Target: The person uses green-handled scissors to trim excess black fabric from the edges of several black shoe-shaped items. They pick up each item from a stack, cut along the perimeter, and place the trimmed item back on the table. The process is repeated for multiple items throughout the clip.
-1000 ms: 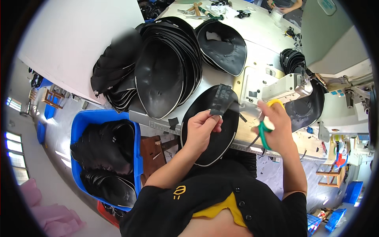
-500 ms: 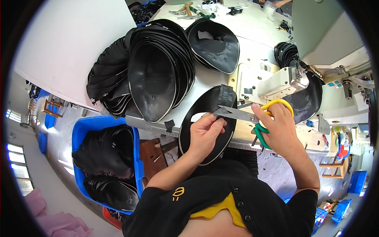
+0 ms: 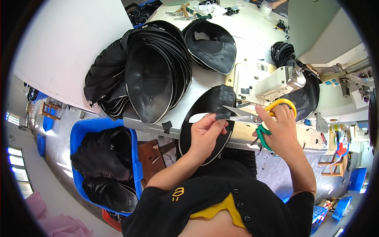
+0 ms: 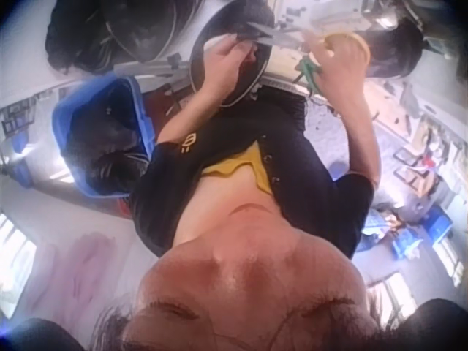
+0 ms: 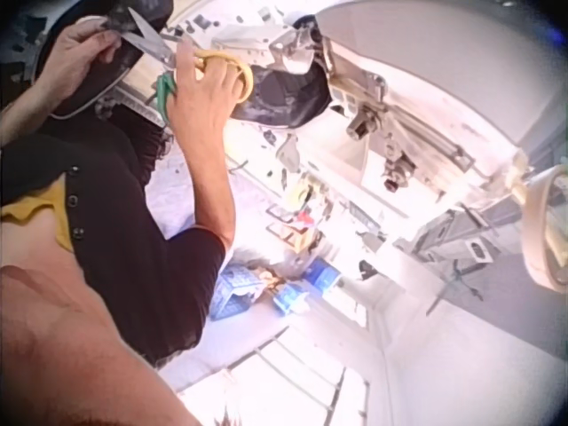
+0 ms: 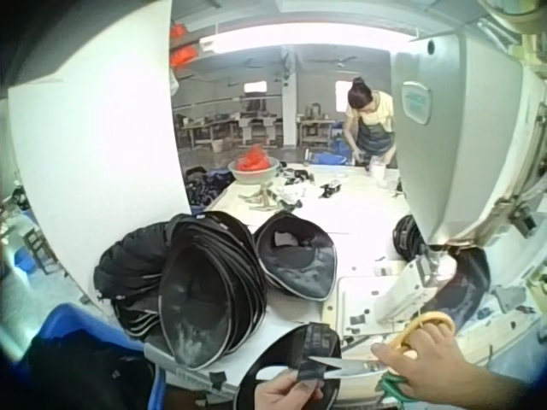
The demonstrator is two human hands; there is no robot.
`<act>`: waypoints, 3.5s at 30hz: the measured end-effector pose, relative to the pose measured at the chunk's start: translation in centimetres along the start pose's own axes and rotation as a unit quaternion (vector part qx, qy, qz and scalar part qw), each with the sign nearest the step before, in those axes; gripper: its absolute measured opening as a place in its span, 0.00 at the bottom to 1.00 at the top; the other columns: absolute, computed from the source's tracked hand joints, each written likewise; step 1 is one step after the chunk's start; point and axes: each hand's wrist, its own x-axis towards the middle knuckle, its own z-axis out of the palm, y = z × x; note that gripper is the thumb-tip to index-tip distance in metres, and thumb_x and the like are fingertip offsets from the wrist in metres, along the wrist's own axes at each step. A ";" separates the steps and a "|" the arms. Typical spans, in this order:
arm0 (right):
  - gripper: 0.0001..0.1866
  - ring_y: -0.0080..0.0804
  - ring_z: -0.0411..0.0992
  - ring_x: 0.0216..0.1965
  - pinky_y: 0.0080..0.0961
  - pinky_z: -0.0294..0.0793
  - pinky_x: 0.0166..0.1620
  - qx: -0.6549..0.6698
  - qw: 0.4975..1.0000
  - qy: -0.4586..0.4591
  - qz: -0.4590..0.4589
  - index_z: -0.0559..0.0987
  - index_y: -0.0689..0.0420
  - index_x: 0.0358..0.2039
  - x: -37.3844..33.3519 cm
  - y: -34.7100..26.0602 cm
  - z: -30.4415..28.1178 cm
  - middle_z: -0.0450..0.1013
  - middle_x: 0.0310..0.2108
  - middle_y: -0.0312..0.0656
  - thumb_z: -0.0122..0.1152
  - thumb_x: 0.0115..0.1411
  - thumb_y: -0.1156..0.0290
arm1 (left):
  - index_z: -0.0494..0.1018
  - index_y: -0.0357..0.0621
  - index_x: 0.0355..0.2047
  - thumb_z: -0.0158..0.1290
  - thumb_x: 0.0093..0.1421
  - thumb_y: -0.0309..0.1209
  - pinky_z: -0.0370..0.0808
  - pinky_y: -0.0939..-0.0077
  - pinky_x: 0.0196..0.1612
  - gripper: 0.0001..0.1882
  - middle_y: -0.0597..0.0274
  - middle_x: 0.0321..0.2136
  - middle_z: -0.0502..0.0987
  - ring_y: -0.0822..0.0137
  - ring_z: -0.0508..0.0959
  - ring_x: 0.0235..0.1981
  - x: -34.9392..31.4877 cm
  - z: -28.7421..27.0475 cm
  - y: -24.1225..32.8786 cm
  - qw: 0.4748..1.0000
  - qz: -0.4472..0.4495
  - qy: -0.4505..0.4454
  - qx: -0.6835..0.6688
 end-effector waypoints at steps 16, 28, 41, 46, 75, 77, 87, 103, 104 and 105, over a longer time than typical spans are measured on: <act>0.33 0.36 0.66 0.27 0.32 0.66 0.28 -0.057 0.997 -0.035 -0.039 0.71 0.52 0.51 -0.1 0.0 -0.4 0.63 0.25 0.40 0.68 0.42 0.63 | 0.75 0.32 0.34 0.50 0.59 0.22 0.70 0.85 0.30 0.06 0.63 0.28 0.72 0.76 0.72 0.26 0.0 0.9 -0.1 0.997 0.037 0.004 0.068; 0.35 0.27 0.65 0.34 0.21 0.67 0.41 0.421 0.868 0.161 0.207 0.64 0.56 0.54 1.8 -1.7 7.9 0.66 0.36 0.39 0.69 0.46 0.76 | 0.74 0.34 0.37 0.50 0.60 0.26 0.69 0.86 0.28 0.08 0.66 0.25 0.74 0.79 0.71 0.25 0.7 0.0 0.2 0.998 -0.005 0.008 0.066; 0.31 0.14 0.62 0.39 0.13 0.63 0.41 0.683 0.689 0.102 0.221 0.68 0.55 0.52 3.0 -2.2 10.2 0.67 0.42 0.32 0.47 0.44 0.89 | 0.75 0.37 0.33 0.57 0.53 0.23 0.66 0.83 0.27 0.07 0.66 0.23 0.73 0.76 0.70 0.23 0.9 -3.2 5.7 0.910 0.208 0.044 0.356; 0.32 0.23 0.64 0.51 0.20 0.58 0.54 0.691 0.677 0.132 0.216 0.68 0.59 0.52 0.1 -1.0 7.7 0.67 0.48 0.36 0.46 0.41 0.87 | 0.73 0.37 0.37 0.54 0.58 0.24 0.69 0.88 0.28 0.07 0.67 0.24 0.74 0.80 0.71 0.23 1.4 -7.8 6.1 0.883 0.229 0.190 0.363; 0.30 0.20 0.65 0.30 0.18 0.67 0.34 0.584 0.809 0.018 0.064 0.69 0.52 0.52 6.0 -1.7 5.7 0.66 0.27 0.33 0.60 0.46 0.83 | 0.69 0.32 0.45 0.61 0.49 0.30 0.71 0.75 0.46 0.24 0.58 0.39 0.76 0.69 0.76 0.39 2.0 -1.8 8.2 0.941 -0.194 -0.276 -0.021; 0.29 0.23 0.67 0.26 0.18 0.69 0.30 0.462 0.881 0.101 0.033 0.70 0.51 0.51 6.8 -1.9 6.2 0.70 0.29 0.38 0.66 0.46 0.77 | 0.69 0.32 0.45 0.61 0.49 0.29 0.73 0.73 0.43 0.24 0.55 0.39 0.76 0.66 0.77 0.36 1.3 -2.1 9.1 0.952 -0.198 -0.231 -0.038; 0.29 0.33 0.67 0.24 0.31 0.65 0.29 0.091 0.986 0.118 -0.074 0.73 0.49 0.47 3.4 -2.7 -0.6 0.65 0.23 0.36 0.68 0.41 0.68 | 0.68 0.40 0.41 0.54 0.55 0.20 0.79 0.66 0.39 0.13 0.55 0.36 0.76 0.63 0.78 0.36 -0.6 -2.4 9.0 0.990 0.115 0.042 -0.067; 0.31 0.35 0.65 0.27 0.33 0.63 0.33 0.037 0.990 0.110 -0.074 0.72 0.50 0.48 3.1 -2.8 -1.0 0.62 0.25 0.38 0.68 0.39 0.68 | 0.67 0.38 0.41 0.53 0.55 0.19 0.78 0.67 0.40 0.12 0.54 0.37 0.76 0.62 0.78 0.36 -1.0 -0.8 7.3 0.987 0.105 0.031 -0.115; 0.31 0.34 0.65 0.25 0.32 0.63 0.32 0.056 0.989 0.115 -0.072 0.72 0.51 0.47 3.2 -2.8 -0.8 0.62 0.24 0.37 0.69 0.39 0.68 | 0.67 0.38 0.41 0.53 0.55 0.19 0.78 0.67 0.40 0.12 0.54 0.37 0.76 0.62 0.78 0.36 -1.0 -0.9 7.2 0.987 0.107 0.029 -0.121; 0.30 0.34 0.65 0.24 0.31 0.63 0.30 0.075 0.987 0.120 -0.070 0.73 0.51 0.46 3.3 -2.9 -0.7 0.62 0.23 0.37 0.69 0.38 0.68 | 0.67 0.38 0.41 0.53 0.55 0.19 0.78 0.67 0.40 0.13 0.54 0.37 0.76 0.63 0.78 0.36 -1.0 -0.8 7.2 0.987 0.102 0.031 -0.116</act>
